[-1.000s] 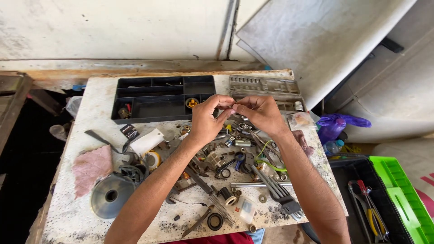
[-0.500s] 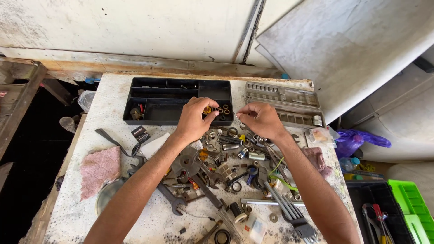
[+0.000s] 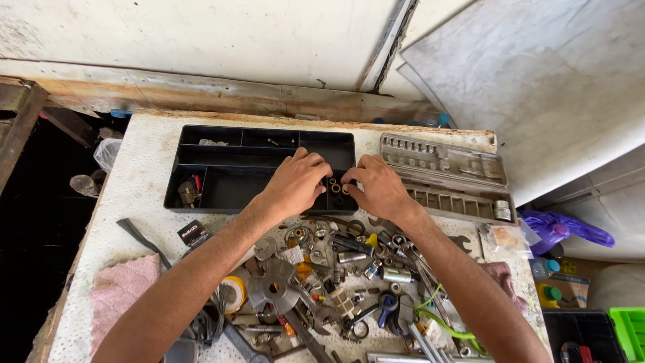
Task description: Inspecting, sorting, and assembling various mechanical parts and components on a workbench.
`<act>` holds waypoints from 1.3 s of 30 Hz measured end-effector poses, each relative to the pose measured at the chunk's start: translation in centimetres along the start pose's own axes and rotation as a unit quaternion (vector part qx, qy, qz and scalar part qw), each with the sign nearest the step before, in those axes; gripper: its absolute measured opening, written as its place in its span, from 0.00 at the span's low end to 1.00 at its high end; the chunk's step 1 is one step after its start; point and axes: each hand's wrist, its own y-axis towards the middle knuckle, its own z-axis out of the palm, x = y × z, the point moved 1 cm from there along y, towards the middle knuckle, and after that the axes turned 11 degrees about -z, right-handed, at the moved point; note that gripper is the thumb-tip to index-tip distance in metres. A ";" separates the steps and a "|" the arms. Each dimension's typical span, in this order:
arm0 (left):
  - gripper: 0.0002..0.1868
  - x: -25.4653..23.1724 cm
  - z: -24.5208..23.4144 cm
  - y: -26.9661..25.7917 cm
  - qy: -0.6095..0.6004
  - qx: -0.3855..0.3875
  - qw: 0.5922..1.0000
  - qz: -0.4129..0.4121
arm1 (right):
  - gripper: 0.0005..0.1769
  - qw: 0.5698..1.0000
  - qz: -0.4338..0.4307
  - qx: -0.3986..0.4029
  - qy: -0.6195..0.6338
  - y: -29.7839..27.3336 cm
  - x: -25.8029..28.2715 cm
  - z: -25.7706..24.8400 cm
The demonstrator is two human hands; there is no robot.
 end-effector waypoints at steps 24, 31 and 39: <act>0.14 2.2 2.1 1.7 0.049 0.103 0.993 -0.025 | 0.09 0.995 0.008 0.082 -0.056 2.7 -2.5 3.7; 0.17 0.9 0.3 0.6 0.003 0.100 0.994 -0.049 | 0.09 0.997 0.032 0.048 -0.059 1.6 -1.0 0.7; 0.17 -3.4 -2.5 -2.8 0.017 0.034 0.999 -0.009 | 0.11 0.998 0.027 -0.029 -0.050 -2.2 2.8 -5.5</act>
